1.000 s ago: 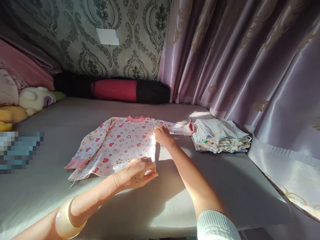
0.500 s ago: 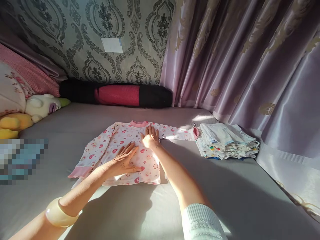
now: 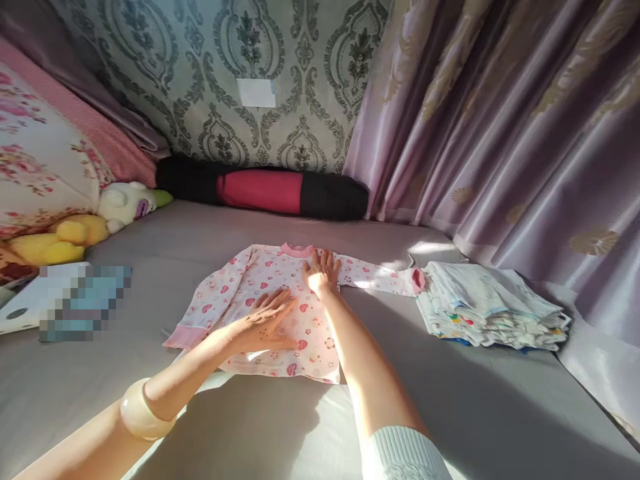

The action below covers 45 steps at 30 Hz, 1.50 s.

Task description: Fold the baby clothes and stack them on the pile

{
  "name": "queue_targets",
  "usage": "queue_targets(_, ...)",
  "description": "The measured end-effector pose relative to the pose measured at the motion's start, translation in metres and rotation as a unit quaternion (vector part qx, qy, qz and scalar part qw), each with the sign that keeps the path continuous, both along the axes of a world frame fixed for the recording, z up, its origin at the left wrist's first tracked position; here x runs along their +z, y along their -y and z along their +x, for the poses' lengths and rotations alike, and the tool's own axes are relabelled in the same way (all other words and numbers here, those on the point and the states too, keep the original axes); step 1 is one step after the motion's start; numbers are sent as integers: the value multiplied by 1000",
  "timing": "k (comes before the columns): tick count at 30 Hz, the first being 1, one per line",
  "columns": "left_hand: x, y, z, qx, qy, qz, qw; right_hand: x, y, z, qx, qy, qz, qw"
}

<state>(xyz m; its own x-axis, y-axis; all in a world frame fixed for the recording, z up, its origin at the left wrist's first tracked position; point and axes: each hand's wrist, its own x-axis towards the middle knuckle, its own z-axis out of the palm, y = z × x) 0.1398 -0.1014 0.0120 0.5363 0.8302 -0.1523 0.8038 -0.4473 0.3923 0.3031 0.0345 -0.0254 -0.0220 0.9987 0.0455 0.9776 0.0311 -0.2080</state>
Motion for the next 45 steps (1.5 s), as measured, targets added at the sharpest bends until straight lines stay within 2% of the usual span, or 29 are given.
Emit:
queue_targets(3, 12, -1, -12, 11, 52, 39, 998, 1, 0, 0, 2, 6, -9, 1000)
queue_targets(7, 20, 4, -46, 105, 54, 114, 986, 3, -1, 1, 11, 18, 3, 1000)
queue_targets(9, 23, 10, -66, 147, 35, 125, 981, 4, 1, 0, 7, 23, 0, 1000)
queue_targets(13, 30, 29, -100, 187, 16, 82, 979, 8, 9, -11, 2, 47, 16, 999)
queue_targets(16, 35, 43, -116, 209, 16, 30, 977, 12, 18, -26, 65, 57, 44, 995)
queue_targets(19, 37, 53, -125, 222, 33, -13, 974, 15, 27, -47, 132, 43, 35, 990)
queue_targets(23, 37, 59, -125, 231, 28, -15, 972, 18, 38, -76, 179, 10, 8, 984)
queue_targets(31, 33, 56, -103, 256, -85, 44, 962, 19, 40, -103, 185, 9, -70, 980)
queue_targets(35, 29, 56, -105, 247, -86, 63, 963, 14, 38, -104, 182, 24, -66, 981)
queue_targets(40, 35, 47, -133, 278, 7, 48, 959, 9, 39, -106, 175, 46, -59, 982)
queue_targets(45, 46, 16, -176, 328, 61, 115, 936, 8, 40, -105, 178, 37, -36, 983)
